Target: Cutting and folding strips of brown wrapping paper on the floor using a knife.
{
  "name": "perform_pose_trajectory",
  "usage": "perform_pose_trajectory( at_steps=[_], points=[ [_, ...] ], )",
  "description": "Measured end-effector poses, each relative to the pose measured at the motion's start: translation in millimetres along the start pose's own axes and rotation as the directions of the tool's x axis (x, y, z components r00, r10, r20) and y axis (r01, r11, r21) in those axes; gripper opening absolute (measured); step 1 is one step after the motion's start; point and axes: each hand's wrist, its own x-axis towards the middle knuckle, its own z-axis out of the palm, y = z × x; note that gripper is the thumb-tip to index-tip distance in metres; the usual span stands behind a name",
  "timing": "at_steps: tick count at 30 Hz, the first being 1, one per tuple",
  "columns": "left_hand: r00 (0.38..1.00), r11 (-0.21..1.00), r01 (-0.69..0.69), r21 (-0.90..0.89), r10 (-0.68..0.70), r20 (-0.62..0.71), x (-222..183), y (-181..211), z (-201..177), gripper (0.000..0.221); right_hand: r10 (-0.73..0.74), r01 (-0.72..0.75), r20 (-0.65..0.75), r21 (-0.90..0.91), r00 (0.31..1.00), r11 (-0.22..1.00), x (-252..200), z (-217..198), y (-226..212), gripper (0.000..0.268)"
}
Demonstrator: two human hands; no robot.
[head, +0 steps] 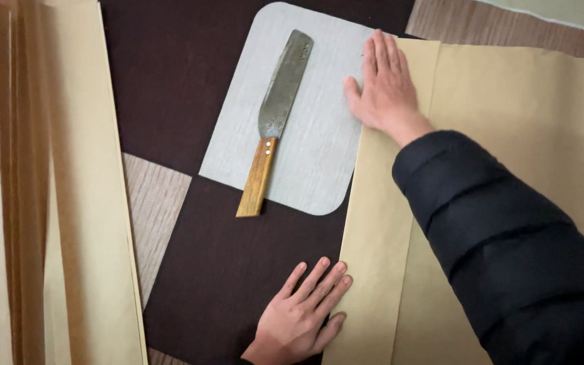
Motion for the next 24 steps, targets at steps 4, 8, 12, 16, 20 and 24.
perform_pose_trajectory(
  at_steps=[4,8,12,16,20,24],
  points=[
    [1.000,1.000,-0.007,0.011,0.007,-0.016,-1,1,3,0.066,0.066,-0.065,0.117,-0.012,0.991,0.998,-18,-12,-16,0.089],
    [1.000,0.999,0.007,0.048,-0.006,-0.027,-4,2,8,0.065,-0.142,0.136,-0.290,-0.042,0.946,0.990,-104,-11,-71,0.076],
    [0.999,0.998,0.009,0.068,-0.006,-0.040,-4,0,13,0.065,-0.099,0.102,-0.246,0.002,0.964,0.995,-186,-11,-111,0.081],
    [0.999,0.998,0.014,0.061,-0.011,-0.035,-4,2,13,0.065,-0.121,0.123,-0.286,-0.010,0.950,0.992,-171,-14,-97,0.080],
    [1.000,0.998,0.007,0.070,-0.006,-0.026,-4,1,11,0.066,-0.118,0.120,-0.204,-0.006,0.972,0.993,-99,-6,-49,0.082],
    [1.000,0.999,0.012,0.031,-0.012,0.000,-3,0,8,0.065,-0.008,0.007,0.017,0.022,1.000,1.000,-30,-8,-16,0.086]
  ],
)
